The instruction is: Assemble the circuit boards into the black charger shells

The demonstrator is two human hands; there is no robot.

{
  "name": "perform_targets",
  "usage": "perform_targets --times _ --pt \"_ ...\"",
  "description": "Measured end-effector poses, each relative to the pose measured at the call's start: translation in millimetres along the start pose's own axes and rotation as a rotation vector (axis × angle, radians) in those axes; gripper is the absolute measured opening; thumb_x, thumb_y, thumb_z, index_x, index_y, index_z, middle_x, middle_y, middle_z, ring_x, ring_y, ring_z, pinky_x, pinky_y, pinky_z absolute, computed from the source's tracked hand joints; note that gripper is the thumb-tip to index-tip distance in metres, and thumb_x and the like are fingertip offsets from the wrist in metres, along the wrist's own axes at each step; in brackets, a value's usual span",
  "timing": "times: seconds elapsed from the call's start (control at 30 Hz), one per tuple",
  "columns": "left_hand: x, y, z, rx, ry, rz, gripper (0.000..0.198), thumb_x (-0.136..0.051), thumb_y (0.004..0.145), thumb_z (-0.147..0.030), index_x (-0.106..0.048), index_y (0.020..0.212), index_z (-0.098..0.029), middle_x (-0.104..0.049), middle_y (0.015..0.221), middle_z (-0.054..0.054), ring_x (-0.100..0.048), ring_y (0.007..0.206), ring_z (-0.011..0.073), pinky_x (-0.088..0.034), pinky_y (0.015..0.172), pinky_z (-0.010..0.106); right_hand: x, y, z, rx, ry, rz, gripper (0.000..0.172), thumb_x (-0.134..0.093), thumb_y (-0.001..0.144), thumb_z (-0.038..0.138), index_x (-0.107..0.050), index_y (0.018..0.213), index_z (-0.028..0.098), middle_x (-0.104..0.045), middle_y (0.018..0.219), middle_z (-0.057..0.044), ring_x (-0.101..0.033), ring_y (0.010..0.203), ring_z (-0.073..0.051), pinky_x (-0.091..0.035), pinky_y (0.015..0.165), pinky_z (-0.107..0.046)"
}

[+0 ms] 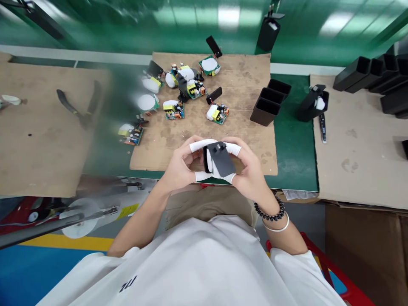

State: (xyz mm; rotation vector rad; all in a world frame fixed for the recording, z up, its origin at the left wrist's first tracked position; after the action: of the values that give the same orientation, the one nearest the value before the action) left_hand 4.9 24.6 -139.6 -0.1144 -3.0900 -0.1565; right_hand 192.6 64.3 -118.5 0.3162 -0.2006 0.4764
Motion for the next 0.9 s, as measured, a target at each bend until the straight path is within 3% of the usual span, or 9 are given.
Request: perform_targets --times 0.23,0.37,0.5,0.57,0.73,0.9 --pt "-0.4 0 -2 0.008 0.043 -0.018 0.062 -0.084 0.066 -0.016 -0.073 0.127 -0.021 -0.057 0.099 0.002 -0.052 0.075 0.0098 -0.051 0.07 0.024 -2 -3 -2 -0.061 -0.001 -0.047 0.038 -0.089 0.078 0.035 -0.076 0.113 0.025 -0.073 0.124 -0.008 -0.071 0.111 -0.028 -0.061 0.095 -0.043" --pt "3.0 4 0 0.028 0.057 0.024 0.063 -0.085 0.066 -0.019 -0.072 0.127 -0.022 -0.059 0.099 0.002 -0.057 0.079 0.0121 -0.054 0.072 0.025 -2 -2 -5 -0.094 -0.016 0.003 0.043 -0.089 0.08 0.041 -0.075 0.118 0.026 -0.072 0.127 -0.008 -0.07 0.116 -0.029 -0.06 0.099 -0.045" --pt "6.2 7 3 0.078 -0.003 0.043 0.067 -0.09 0.063 -0.022 -0.071 0.127 -0.02 -0.061 0.105 0.004 -0.062 0.087 0.0163 -0.058 0.08 0.03 1 -2 -1 -0.074 0.02 0.043 0.084 -0.092 0.075 0.047 -0.055 0.148 0.03 -0.061 0.149 -0.01 -0.061 0.137 -0.031 -0.056 0.111 -0.046" --pt "6.3 8 4 0.084 -0.028 0.058 0.066 -0.089 0.062 -0.02 -0.072 0.126 -0.019 -0.06 0.103 0.003 -0.062 0.086 0.0156 -0.058 0.081 0.03 2 -1 4 -0.039 0.011 0.031 0.096 -0.095 0.07 0.05 -0.049 0.153 0.03 -0.055 0.157 -0.012 -0.056 0.143 -0.032 -0.054 0.115 -0.046" --pt "5.2 6 4 0.094 -0.017 0.077 0.066 -0.083 0.06 -0.01 -0.072 0.125 -0.016 -0.062 0.104 0.004 -0.062 0.087 0.0158 -0.057 0.08 0.028 0 2 13 0.037 -0.028 0.007 0.077 -0.093 0.073 0.049 -0.061 0.14 0.026 -0.071 0.137 -0.011 -0.069 0.126 -0.029 -0.056 0.112 -0.045" --pt "6.4 5 6 0.091 -0.017 0.08 0.065 -0.087 0.06 -0.014 -0.072 0.123 -0.017 -0.064 0.109 0.006 -0.064 0.089 0.017 -0.057 0.08 0.029 -1 7 12 0.07 -0.078 -0.008 0.072 -0.096 0.069 0.049 -0.069 0.13 0.024 -0.076 0.131 -0.011 -0.074 0.118 -0.03 -0.06 0.107 -0.045"
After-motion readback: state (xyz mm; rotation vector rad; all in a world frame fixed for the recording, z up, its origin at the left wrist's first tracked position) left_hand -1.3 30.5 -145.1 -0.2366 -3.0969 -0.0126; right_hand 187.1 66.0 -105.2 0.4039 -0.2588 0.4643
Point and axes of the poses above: each hand's wrist, its own y-axis towards the middle knuckle, its own x-axis out of the back of the hand, z = x × y, the point moved 2 cm from there along y, towards the middle knuckle
